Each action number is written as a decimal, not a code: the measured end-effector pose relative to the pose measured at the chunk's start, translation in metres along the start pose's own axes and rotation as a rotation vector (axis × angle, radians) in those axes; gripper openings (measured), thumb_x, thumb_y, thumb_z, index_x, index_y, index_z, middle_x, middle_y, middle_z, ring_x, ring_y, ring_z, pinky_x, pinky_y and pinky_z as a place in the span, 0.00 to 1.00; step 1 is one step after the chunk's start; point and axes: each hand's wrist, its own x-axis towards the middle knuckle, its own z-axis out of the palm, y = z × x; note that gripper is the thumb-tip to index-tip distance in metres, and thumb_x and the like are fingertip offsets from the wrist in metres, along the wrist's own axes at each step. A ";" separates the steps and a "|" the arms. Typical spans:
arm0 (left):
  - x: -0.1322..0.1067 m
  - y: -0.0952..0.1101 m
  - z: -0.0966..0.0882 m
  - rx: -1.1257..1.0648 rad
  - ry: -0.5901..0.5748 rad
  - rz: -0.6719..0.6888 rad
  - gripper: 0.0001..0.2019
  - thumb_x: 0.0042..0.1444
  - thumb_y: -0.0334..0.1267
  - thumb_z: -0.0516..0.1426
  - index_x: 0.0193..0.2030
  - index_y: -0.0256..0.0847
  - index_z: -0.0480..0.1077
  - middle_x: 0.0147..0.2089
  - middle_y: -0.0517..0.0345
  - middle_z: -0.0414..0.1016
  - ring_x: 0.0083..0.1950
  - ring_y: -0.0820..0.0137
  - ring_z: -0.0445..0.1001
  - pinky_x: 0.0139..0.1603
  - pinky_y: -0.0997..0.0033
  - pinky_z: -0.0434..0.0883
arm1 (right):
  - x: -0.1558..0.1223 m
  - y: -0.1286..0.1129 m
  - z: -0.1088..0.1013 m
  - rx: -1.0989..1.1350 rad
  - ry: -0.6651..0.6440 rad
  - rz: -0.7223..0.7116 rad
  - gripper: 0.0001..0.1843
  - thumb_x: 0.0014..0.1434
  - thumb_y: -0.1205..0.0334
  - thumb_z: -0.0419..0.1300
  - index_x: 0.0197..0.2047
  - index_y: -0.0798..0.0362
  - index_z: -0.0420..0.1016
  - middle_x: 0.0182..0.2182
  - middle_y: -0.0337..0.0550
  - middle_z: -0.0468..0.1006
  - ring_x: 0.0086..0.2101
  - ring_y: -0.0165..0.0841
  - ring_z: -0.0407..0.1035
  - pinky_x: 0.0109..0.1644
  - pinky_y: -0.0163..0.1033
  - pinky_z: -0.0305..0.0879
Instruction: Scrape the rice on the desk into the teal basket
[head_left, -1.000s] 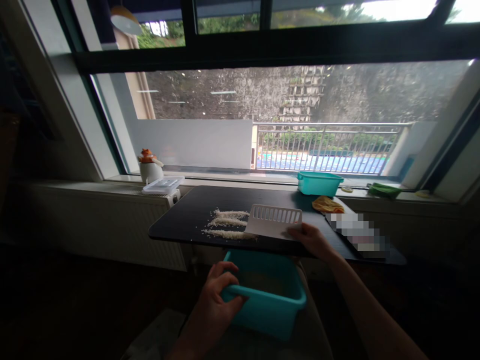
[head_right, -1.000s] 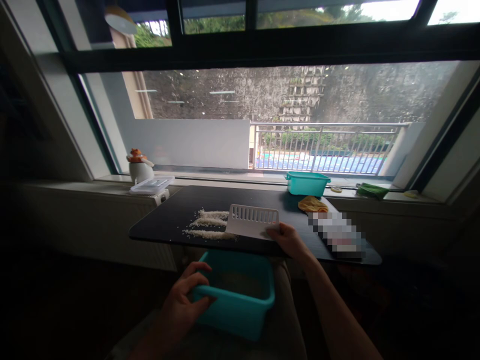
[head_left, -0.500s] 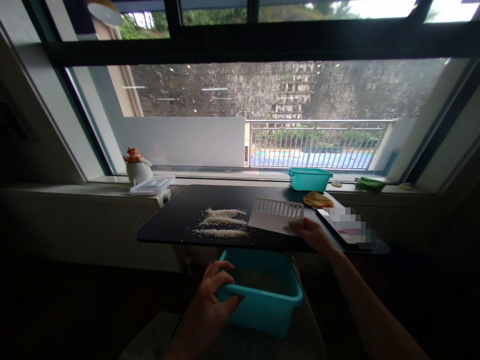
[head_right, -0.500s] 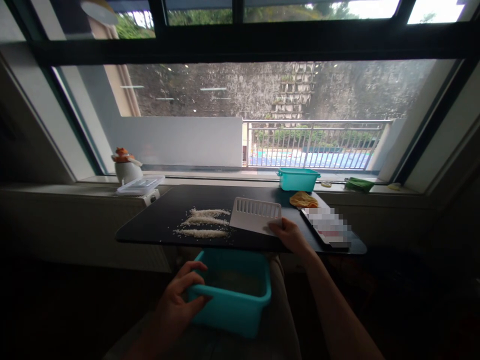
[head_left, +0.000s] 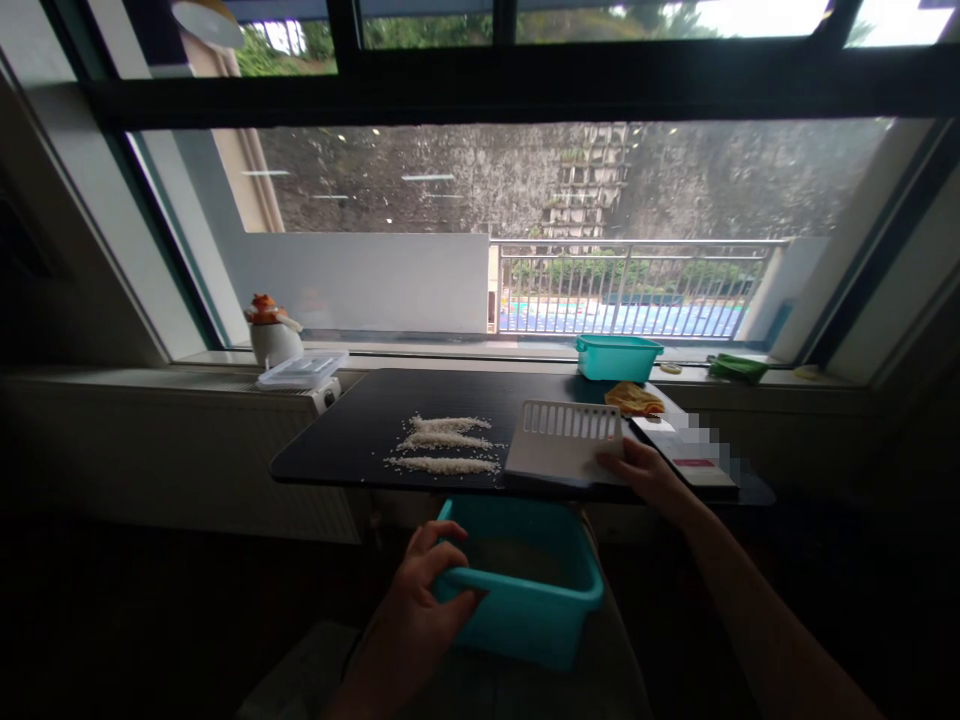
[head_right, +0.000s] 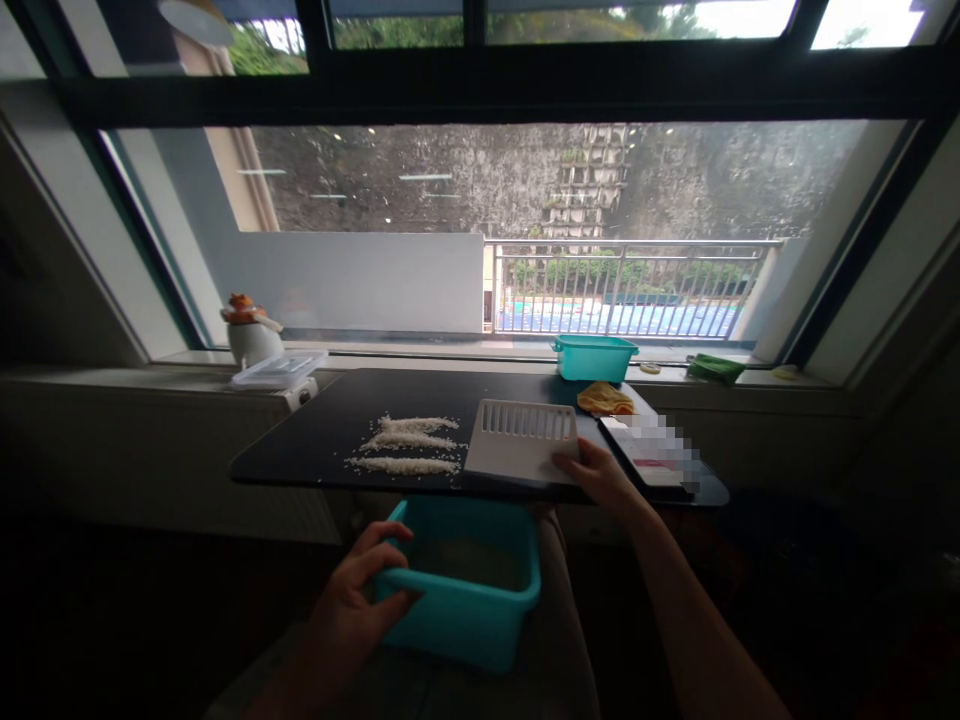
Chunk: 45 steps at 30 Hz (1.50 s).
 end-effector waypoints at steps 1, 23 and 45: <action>0.000 -0.001 0.000 0.004 0.005 0.004 0.05 0.50 0.34 0.59 0.27 0.41 0.66 0.52 0.52 0.65 0.54 0.57 0.67 0.50 0.61 0.67 | 0.004 0.001 0.004 -0.012 0.034 -0.029 0.24 0.43 0.47 0.68 0.41 0.54 0.77 0.37 0.46 0.82 0.38 0.45 0.74 0.43 0.47 0.71; -0.001 -0.003 -0.002 0.028 0.059 0.030 0.05 0.49 0.35 0.60 0.26 0.41 0.68 0.51 0.51 0.66 0.52 0.57 0.69 0.49 0.61 0.68 | 0.008 -0.002 0.018 0.072 0.051 0.040 0.22 0.43 0.51 0.66 0.40 0.54 0.76 0.36 0.45 0.81 0.37 0.45 0.74 0.41 0.46 0.71; -0.001 -0.003 -0.001 -0.009 0.080 0.038 0.06 0.49 0.37 0.61 0.25 0.41 0.68 0.50 0.50 0.67 0.50 0.57 0.71 0.44 0.64 0.70 | 0.020 0.007 0.022 0.034 0.054 0.029 0.21 0.43 0.51 0.66 0.40 0.53 0.77 0.35 0.45 0.82 0.38 0.45 0.74 0.40 0.46 0.72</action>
